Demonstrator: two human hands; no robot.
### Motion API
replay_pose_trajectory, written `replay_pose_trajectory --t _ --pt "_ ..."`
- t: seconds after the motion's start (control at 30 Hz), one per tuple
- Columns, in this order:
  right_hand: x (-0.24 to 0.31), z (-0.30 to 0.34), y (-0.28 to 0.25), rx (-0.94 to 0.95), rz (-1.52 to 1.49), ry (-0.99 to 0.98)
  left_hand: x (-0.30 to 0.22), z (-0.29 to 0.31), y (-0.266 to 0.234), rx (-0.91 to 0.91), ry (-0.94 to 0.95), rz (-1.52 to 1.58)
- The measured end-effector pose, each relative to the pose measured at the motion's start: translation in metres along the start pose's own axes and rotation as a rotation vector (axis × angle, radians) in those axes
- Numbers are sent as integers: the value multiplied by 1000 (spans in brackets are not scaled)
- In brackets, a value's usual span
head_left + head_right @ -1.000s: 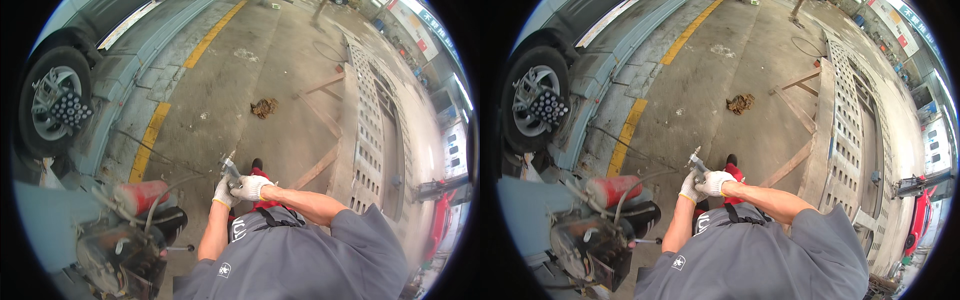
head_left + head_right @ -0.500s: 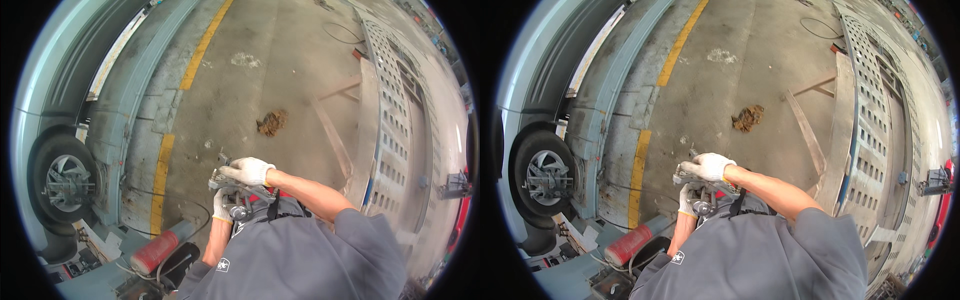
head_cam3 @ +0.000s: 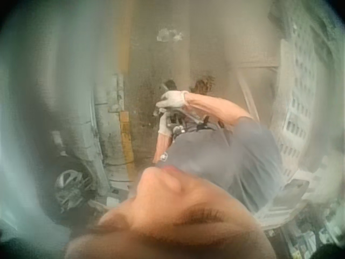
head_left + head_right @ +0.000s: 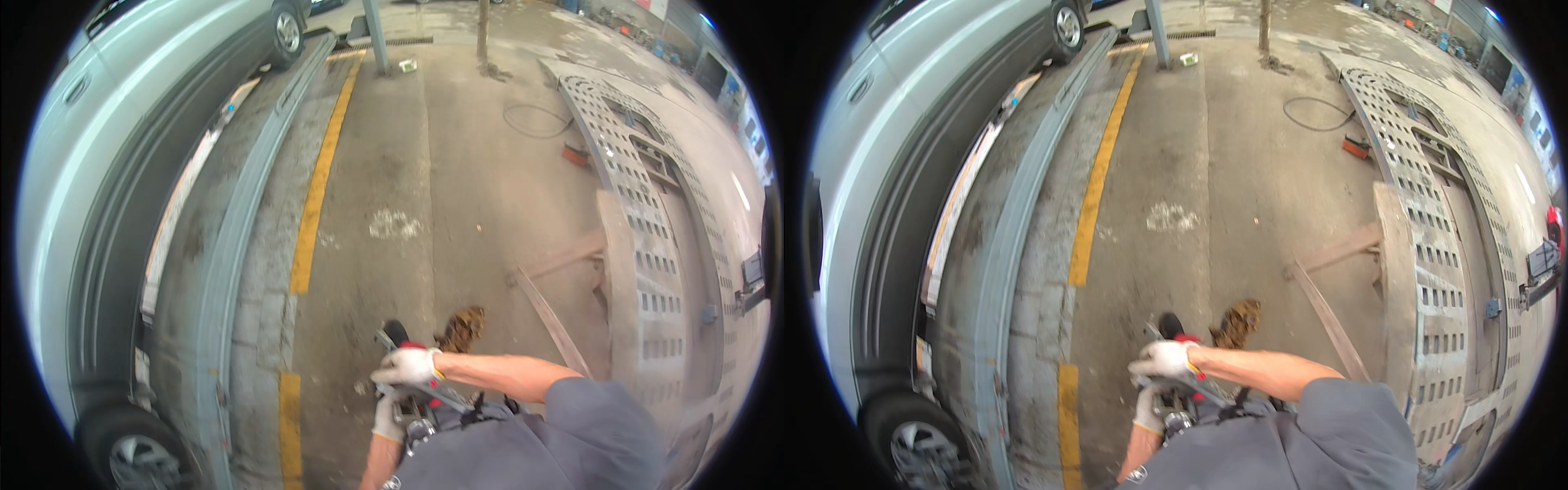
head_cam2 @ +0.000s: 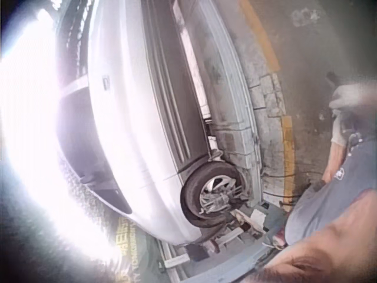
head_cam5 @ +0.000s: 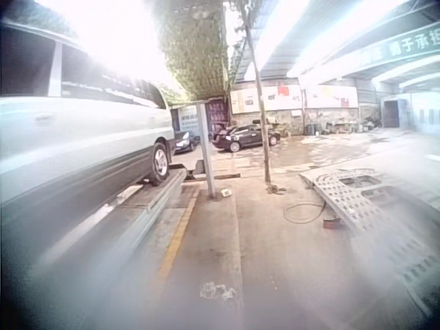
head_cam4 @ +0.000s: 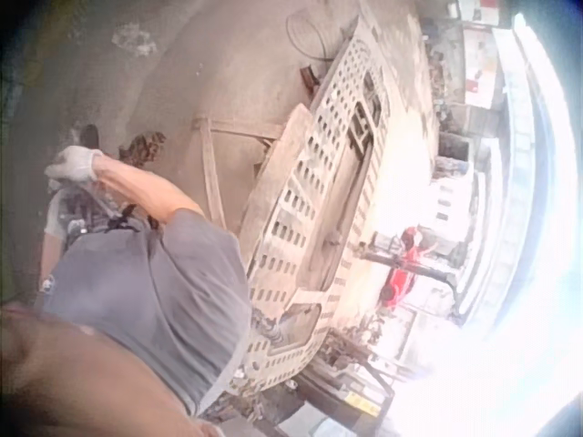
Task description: The person attaches a wheel alignment sensor to the front wheel of a silver car, adjusts the sensor arms and clamps, and secures it to the rim. They then walk to a nearby computer console and interact with the screen.
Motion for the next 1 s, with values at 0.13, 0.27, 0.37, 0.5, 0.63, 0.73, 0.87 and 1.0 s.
replay_pose_trajectory --t 0.13,0.27,0.37,0.5,0.63,0.73,0.87,1.0 --pt "54 -65 -94 75 -193 -3 -104 -53 47 -86 -74 47" --pt "87 -109 -195 -61 -281 84 -197 -107 114 -23 -100 42" --pt "99 -133 -253 -223 -432 51 -266 -146 159 90 -92 -15" --pt "103 -181 -335 -403 -670 -88 -337 -216 223 137 -121 -98" --pt "98 -249 -417 -263 -942 -216 -394 -300 286 64 -8 -84" --pt "102 -296 -511 -261 -866 -248 -444 -365 352 127 128 -127" --pt "127 -331 -621 -96 -748 -361 -486 -426 416 106 41 -46" --pt "147 -369 -692 75 -1028 -359 -531 -475 466 78 5 -92"
Point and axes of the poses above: each hand's wrist, its own z-axis away from the middle knuckle, its own y-axis out of the palm, x = y × z, the point moved 10 cm from there along -z, towards the middle knuckle, and after that the axes turned 6 degrees about y, right-handed, at the moved point
